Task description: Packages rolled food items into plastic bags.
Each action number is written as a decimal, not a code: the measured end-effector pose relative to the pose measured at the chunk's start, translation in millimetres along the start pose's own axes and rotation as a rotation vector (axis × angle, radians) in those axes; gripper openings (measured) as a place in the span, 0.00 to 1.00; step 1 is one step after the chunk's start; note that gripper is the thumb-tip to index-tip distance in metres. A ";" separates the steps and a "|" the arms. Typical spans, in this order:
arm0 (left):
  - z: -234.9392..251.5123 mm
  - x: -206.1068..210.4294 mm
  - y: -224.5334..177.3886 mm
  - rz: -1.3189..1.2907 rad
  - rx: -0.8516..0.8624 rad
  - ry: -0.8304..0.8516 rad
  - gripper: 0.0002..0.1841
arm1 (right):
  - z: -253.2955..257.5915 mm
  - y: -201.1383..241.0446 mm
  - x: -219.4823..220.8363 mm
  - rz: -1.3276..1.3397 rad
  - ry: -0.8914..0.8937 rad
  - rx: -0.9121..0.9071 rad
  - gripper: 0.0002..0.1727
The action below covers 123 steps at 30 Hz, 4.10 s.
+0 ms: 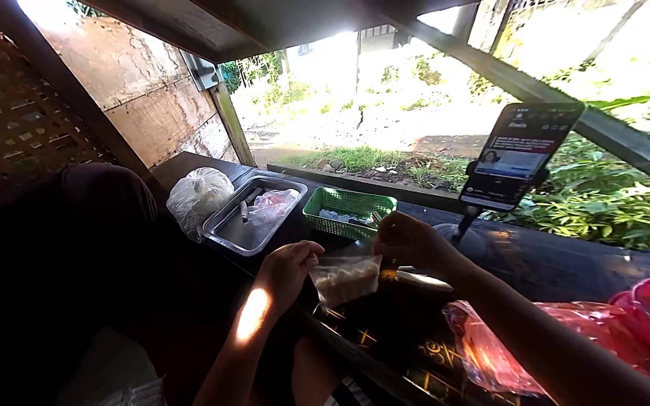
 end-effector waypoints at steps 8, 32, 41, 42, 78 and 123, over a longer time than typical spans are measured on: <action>23.7 92.1 68.5 -0.398 -0.343 0.440 0.13 | 0.9 -69.5 19.2 -0.266 0.341 0.402 0.14; 25.4 130.1 147.7 -0.955 -0.300 0.298 0.12 | 242.8 -128.5 19.0 -0.696 0.535 0.661 0.22; 20.6 132.6 149.2 -0.978 -0.253 0.227 0.12 | 241.8 -127.3 29.5 -0.670 0.576 0.754 0.14; 20.1 132.9 149.7 -0.979 -0.245 0.215 0.12 | 241.8 -129.5 28.1 -0.651 0.569 0.756 0.14; 19.7 84.1 76.6 -0.410 -0.689 0.343 0.20 | 24.7 -48.8 48.0 -0.533 0.179 -0.037 0.04; 4.5 131.0 87.9 -1.066 -0.863 0.273 0.08 | 86.9 -87.1 74.4 -0.133 0.727 0.490 0.06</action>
Point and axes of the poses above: each hand's wrist, its own z-axis towards the middle knuckle, its own x-axis out of the palm, y = z × x, the point moved 2 cm from there along z, towards the middle knuckle, and after that the axes turned 9 degrees about y, right-handed, at the moved point
